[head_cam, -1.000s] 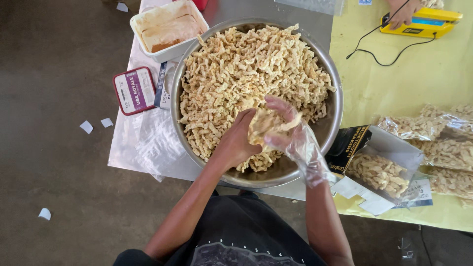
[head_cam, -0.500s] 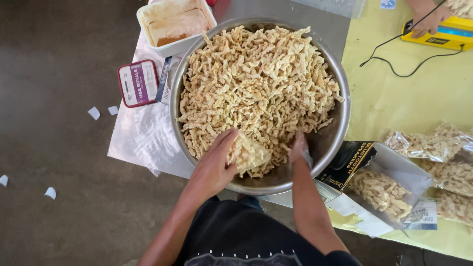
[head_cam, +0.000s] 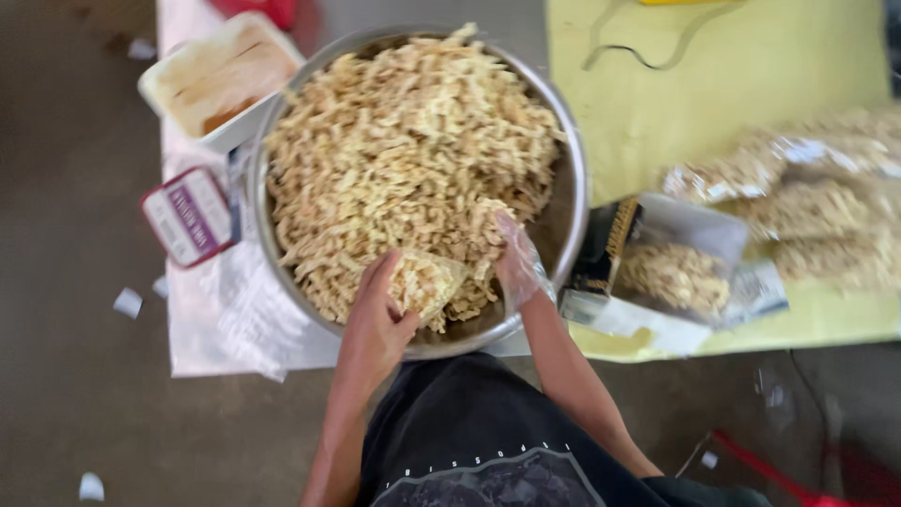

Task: The person scoops a large quantity of shredded, light-colored food from a metal bowl using gloved hands and places it into a small cardboard box. They then transfer the food from the box into a clear plastic bag and set the filled bag on the table. This process is repeated multiple times throughout the video.

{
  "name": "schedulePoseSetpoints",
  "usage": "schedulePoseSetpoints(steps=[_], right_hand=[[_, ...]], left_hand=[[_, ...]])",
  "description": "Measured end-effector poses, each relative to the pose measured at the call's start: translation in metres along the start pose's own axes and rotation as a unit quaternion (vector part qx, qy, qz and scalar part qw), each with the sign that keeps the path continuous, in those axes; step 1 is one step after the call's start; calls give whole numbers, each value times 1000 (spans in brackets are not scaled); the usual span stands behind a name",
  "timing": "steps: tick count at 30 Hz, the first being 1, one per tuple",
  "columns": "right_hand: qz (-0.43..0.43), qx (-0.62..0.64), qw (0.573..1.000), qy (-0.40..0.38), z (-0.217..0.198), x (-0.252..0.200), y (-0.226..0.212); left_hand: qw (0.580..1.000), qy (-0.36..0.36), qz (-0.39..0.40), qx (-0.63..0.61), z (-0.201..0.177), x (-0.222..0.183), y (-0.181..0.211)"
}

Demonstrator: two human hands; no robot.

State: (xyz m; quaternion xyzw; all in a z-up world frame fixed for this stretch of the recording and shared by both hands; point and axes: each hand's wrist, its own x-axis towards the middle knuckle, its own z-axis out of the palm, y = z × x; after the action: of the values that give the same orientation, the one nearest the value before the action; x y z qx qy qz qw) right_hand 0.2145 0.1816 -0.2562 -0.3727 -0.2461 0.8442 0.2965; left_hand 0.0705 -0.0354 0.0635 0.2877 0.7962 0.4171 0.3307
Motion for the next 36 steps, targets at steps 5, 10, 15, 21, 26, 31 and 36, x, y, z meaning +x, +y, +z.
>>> schedulePoseSetpoints(steps=[5, 10, 15, 21, 26, 31, 36], right_hand=[[-140, -112, 984, -4, 69, -55, -48], [-47, 107, 992, 43, 135, -104, -102], [-95, 93, 991, 11, 172, -147, -127], [-139, 109, 981, -76, 187, -174, -121], [-179, 7, 980, -84, 186, -168, -110], [-186, -13, 977, -108, 185, -170, -109], [-175, 29, 982, -63, 193, -174, -108]], left_hand=[[995, -39, 86, 30, 1, -2, -8], [991, -52, 112, 56, 8, 2, -9], [992, -81, 80, 62, 22, 9, -11], [986, -52, 125, 98, 32, 19, -11], [994, -106, -3, 38, 33, 18, -6], [989, -35, 134, 56, 28, 18, -13], [993, -62, 97, 30, 32, 21, -26]])
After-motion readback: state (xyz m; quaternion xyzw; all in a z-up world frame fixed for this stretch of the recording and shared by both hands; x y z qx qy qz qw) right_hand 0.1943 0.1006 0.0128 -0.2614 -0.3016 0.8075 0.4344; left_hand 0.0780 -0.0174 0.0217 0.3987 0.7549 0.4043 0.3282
